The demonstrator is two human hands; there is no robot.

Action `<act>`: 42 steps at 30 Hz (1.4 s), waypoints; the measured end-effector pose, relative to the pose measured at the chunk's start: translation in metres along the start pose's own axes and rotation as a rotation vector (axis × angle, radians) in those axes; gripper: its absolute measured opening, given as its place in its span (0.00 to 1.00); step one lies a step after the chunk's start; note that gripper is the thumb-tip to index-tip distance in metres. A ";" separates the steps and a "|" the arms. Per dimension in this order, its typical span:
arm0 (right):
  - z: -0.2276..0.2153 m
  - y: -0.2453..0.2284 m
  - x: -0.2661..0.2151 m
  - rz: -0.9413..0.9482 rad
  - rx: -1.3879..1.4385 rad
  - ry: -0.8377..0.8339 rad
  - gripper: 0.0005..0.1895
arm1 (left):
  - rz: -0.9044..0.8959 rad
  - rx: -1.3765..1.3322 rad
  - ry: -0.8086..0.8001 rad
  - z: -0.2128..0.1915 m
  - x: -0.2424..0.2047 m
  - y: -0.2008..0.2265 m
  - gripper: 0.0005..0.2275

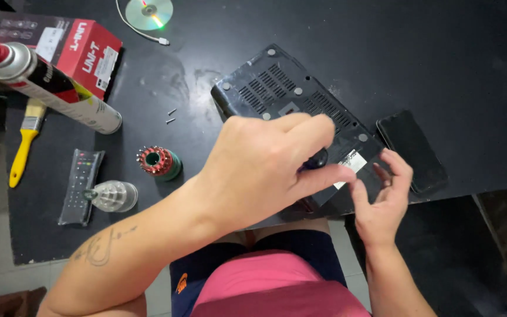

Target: Disassembling a black electronic device by removing screws and prying open the casing with a screwdriver.

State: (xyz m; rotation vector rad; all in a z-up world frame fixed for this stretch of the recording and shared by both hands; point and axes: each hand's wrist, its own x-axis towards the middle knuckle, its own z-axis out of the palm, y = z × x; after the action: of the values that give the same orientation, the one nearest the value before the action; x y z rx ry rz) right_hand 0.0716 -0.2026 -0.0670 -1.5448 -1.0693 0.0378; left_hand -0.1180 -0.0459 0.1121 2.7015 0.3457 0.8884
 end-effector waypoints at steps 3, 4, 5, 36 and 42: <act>0.002 0.002 -0.005 0.061 0.002 -0.046 0.31 | 0.025 -0.027 0.040 -0.014 0.008 0.006 0.17; 0.002 0.001 -0.005 0.062 0.000 -0.047 0.31 | 0.034 0.003 0.050 -0.018 0.010 0.008 0.17; 0.002 0.000 -0.005 0.063 -0.003 -0.048 0.31 | 0.044 0.032 0.059 -0.023 0.012 0.009 0.17; 0.002 0.014 0.018 0.204 0.226 -0.174 0.47 | -0.518 0.590 0.525 0.082 -0.278 -0.111 0.17; 0.001 0.026 0.012 0.208 0.176 -0.174 0.45 | -0.588 0.602 0.439 0.089 -0.274 -0.117 0.17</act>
State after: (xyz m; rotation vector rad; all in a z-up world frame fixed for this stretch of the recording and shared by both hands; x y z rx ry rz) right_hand 0.0932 -0.1911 -0.0825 -1.5058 -1.0074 0.4061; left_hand -0.2948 -0.0370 -0.1437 2.5685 1.6270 1.3196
